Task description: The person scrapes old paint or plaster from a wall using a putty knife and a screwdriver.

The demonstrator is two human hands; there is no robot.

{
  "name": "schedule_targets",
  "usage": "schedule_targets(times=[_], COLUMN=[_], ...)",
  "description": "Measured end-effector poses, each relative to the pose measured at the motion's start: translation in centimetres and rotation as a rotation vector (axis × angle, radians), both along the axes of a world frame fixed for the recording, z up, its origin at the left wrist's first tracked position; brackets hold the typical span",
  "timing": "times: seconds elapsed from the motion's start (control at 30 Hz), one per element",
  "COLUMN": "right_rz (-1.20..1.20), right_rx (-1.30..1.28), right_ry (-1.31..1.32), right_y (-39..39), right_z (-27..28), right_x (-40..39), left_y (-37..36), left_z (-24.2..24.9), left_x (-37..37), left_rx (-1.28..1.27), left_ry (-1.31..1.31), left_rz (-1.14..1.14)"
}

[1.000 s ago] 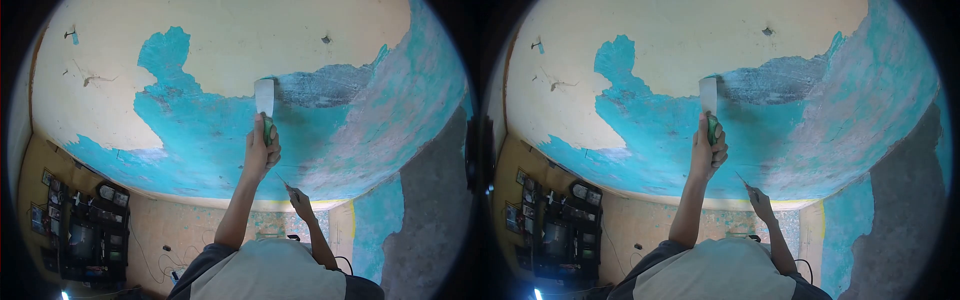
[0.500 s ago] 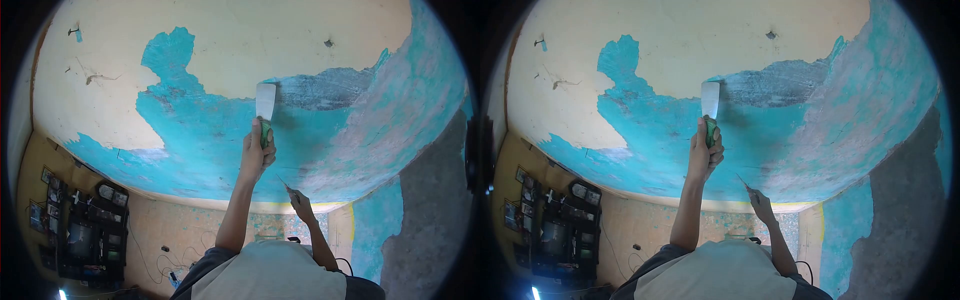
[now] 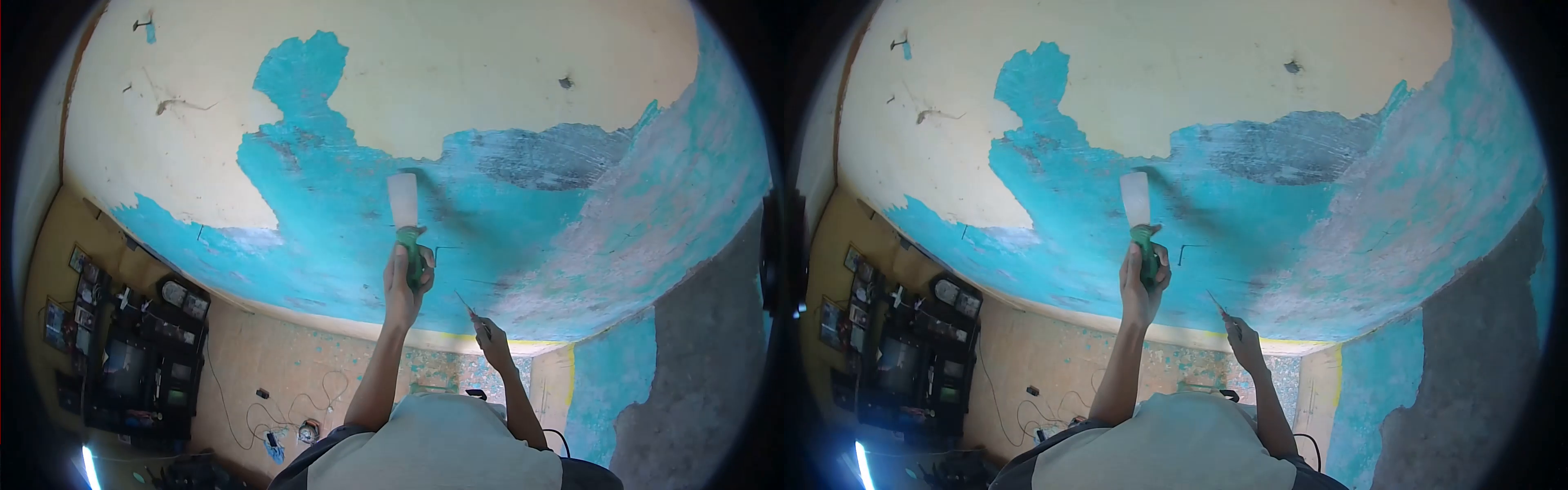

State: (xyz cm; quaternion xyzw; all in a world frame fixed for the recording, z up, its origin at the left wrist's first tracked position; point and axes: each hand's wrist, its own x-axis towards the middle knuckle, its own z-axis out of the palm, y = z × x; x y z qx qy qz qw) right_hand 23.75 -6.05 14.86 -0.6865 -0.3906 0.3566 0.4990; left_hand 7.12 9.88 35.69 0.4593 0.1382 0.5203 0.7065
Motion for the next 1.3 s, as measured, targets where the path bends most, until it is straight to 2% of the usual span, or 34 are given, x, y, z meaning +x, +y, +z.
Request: schedule_targets(times=[0.27, 0.47, 0.53, 0.87, 0.93, 1.0, 1.1, 1.3], right_rz=[0.098, 0.164, 0.166, 0.150, 0.139, 0.136, 0.124, 0.074], right_rx=[0.003, -0.009, -0.015, -0.003, -0.024, -0.048, -0.009, 0.001], right_ry=[-0.014, -0.044, -0.042, -0.063, -0.076, -0.083, -0.100, -0.071], right_y=[2.9, 4.3, 4.5, 5.3, 5.2, 4.7, 4.9, 4.6], right_z=[0.6, 0.9, 0.8, 0.3, 1.5, 1.6, 0.5, -0.4], right_x=[-1.7, -3.2, -3.5, -3.7, -4.0, -4.3, -3.6, -3.5], left_y=[0.8, 3.6, 5.0, 4.2, 5.8, 7.0, 7.6, 5.6], left_z=[0.0, 3.3, 5.5, 0.6, 3.3, 8.7, 11.4, 1.4], left_x=[-3.4, -3.9, -4.5, -2.0, -2.0, -2.8, -4.2, -2.7], left_rx=[-0.090, 0.047, 0.155, 0.084, 0.223, 0.217, 0.244, 0.098], left_ry=[0.101, 0.110, 0.254, 0.158, 0.172, 0.057, 0.120, 0.177], left_rz=[0.146, 0.206, 0.255, 0.225, 0.345, 0.337, 0.278, 0.271])
